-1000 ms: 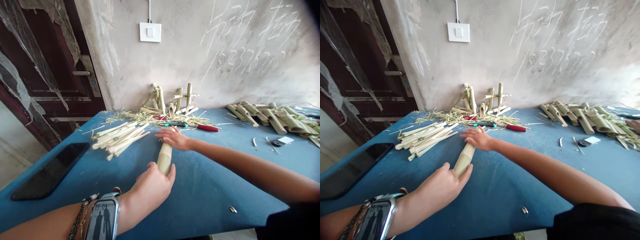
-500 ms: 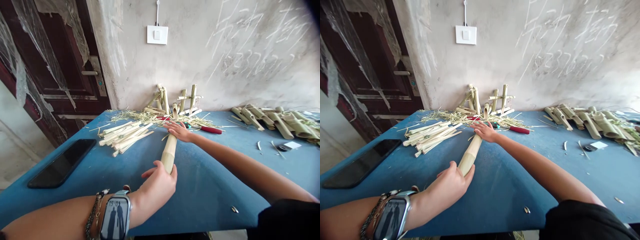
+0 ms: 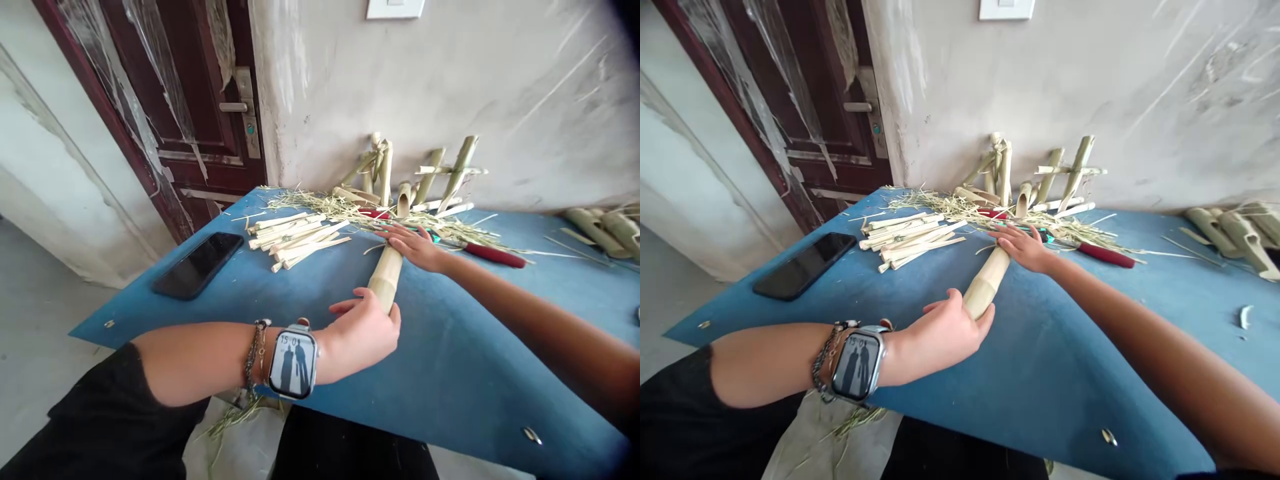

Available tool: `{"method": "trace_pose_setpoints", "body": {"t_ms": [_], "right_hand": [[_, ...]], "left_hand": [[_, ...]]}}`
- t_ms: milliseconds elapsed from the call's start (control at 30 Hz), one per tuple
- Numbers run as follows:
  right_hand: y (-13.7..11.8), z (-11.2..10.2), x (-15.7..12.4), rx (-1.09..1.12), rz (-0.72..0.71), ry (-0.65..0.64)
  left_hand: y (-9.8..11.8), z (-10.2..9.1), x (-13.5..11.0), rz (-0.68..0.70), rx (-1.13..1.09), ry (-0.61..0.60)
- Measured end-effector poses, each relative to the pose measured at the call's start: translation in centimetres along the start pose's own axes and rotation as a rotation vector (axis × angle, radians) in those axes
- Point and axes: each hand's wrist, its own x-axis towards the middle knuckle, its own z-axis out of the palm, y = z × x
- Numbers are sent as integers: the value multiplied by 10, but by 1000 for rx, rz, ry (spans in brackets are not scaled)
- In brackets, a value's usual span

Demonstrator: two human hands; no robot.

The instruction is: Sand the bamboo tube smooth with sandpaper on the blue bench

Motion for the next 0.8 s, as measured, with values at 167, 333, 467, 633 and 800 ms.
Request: {"method": "trace_pose_setpoints", "body": {"t_ms": [167, 333, 467, 633, 800], "right_hand": [[-72, -3, -53, 127, -369, -89], [-58, -6, -44, 122, -366, -92], [-11, -9, 2, 15, -3, -26], [-48, -7, -2, 47, -171, -59], [-67, -7, -30, 206, -457, -89]], "left_hand": [[0, -1, -1, -53, -60, 61], [0, -5, -4, -95, -82, 25], [4, -1, -3, -132, -189, -14], [-1, 5, -2, -143, -329, -19], [-25, -14, -15, -169, -505, 16]]}}
